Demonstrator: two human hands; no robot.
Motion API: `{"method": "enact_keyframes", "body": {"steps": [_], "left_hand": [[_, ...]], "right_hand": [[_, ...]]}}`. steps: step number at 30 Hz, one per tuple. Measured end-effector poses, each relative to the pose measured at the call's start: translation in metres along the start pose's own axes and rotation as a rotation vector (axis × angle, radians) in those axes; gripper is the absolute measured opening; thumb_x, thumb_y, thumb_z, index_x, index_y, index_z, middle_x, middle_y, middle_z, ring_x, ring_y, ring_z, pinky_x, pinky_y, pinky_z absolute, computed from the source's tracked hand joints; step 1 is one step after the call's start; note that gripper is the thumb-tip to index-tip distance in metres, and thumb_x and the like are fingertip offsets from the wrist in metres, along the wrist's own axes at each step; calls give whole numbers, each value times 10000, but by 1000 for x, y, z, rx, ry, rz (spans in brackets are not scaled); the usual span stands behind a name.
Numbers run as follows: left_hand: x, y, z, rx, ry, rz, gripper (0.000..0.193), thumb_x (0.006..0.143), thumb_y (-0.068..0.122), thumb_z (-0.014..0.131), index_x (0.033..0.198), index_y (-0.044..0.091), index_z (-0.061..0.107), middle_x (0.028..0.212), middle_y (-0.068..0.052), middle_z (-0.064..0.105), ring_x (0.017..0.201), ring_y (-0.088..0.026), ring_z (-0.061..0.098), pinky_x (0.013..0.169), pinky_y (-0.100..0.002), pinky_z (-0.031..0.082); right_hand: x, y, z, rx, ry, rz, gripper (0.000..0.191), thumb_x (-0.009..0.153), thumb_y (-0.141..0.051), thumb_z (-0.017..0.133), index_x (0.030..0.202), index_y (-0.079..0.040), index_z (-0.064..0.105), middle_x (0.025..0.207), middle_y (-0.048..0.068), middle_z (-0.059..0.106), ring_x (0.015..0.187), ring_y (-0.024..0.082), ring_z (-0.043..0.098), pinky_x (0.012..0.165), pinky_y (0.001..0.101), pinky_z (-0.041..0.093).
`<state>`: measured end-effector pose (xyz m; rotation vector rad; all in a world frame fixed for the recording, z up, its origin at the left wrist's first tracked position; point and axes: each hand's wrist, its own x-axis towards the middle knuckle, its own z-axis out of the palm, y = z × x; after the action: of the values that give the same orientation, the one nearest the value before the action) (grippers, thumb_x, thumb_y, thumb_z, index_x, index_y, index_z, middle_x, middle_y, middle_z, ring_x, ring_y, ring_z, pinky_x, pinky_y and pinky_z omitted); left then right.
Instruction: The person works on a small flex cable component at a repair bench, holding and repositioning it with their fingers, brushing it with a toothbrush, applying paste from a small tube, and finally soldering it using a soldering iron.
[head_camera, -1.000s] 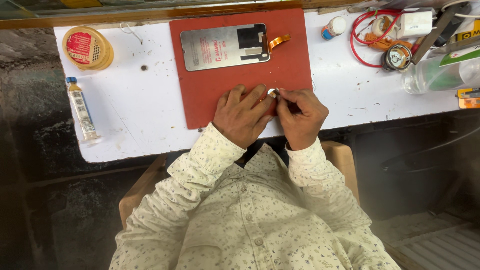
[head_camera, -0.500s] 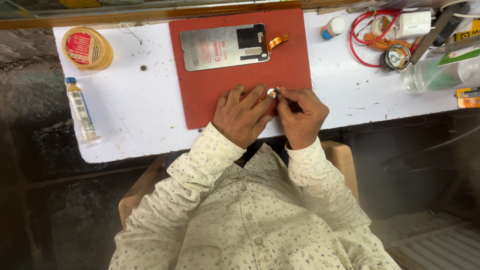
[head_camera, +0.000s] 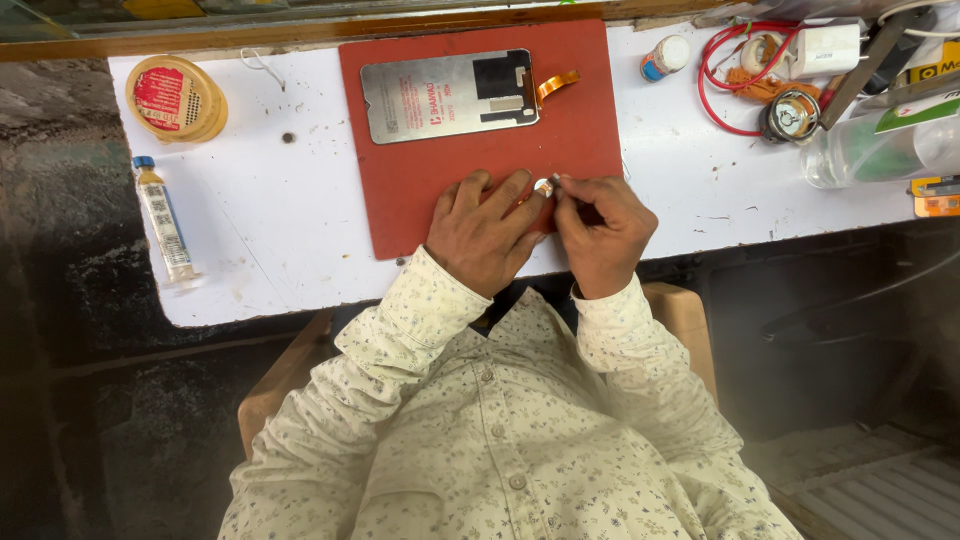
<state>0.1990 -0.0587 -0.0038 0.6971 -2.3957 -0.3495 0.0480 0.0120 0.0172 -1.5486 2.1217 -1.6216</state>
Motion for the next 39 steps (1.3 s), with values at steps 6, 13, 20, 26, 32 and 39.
{"method": "enact_keyframes", "body": {"steps": [6, 13, 20, 26, 32, 39], "left_hand": [[0, 0, 1, 8, -11, 0, 482, 901, 353, 769, 1326, 151, 666, 1378, -33, 597, 1176, -323, 537, 968, -479, 474], [-2, 3, -9, -80, -78, -33, 483, 898, 345, 758, 1331, 156, 657, 1378, -27, 597, 1194, -316, 530, 987, -488, 465], [1, 15, -9, -31, -109, -25, 431, 899, 297, 747, 1306, 184, 661, 1353, -18, 611, 1168, -315, 535, 942, -483, 465], [6, 19, -13, -14, -139, 27, 377, 949, 220, 722, 1322, 213, 665, 1346, -9, 619, 1111, -288, 557, 942, -469, 480], [13, 26, -11, 17, -157, 54, 387, 917, 237, 733, 1300, 238, 681, 1322, 2, 628, 1090, -285, 560, 897, -461, 477], [12, 34, -6, 7, -137, 37, 329, 905, 261, 756, 1234, 244, 740, 1284, 46, 638, 1100, -276, 554, 894, -441, 456]], "right_hand": [[-8, 12, 2, -23, -2, 20, 102, 886, 94, 760, 955, 18, 756, 867, 91, 730, 728, 126, 688, 642, 240, 534], [4, 29, -22, 293, 184, 323, 94, 964, 56, 792, 1045, 56, 743, 857, -3, 642, 724, 23, 457, 644, 200, 363], [26, 62, -77, 117, 126, 289, 128, 927, 12, 796, 1014, 23, 703, 866, 4, 686, 645, 32, 547, 574, 202, 442], [27, 52, -101, -166, 50, 101, 151, 908, 22, 841, 1009, -2, 731, 1037, 71, 625, 677, 89, 545, 571, 227, 433], [8, 71, -145, -125, 119, 123, 148, 931, 29, 828, 1039, -30, 745, 1139, 50, 638, 817, 91, 583, 633, 220, 452], [-10, 113, -239, -97, 345, 2, 107, 1013, 116, 768, 1081, 48, 721, 1188, 91, 626, 940, 148, 609, 793, 249, 510]]}}
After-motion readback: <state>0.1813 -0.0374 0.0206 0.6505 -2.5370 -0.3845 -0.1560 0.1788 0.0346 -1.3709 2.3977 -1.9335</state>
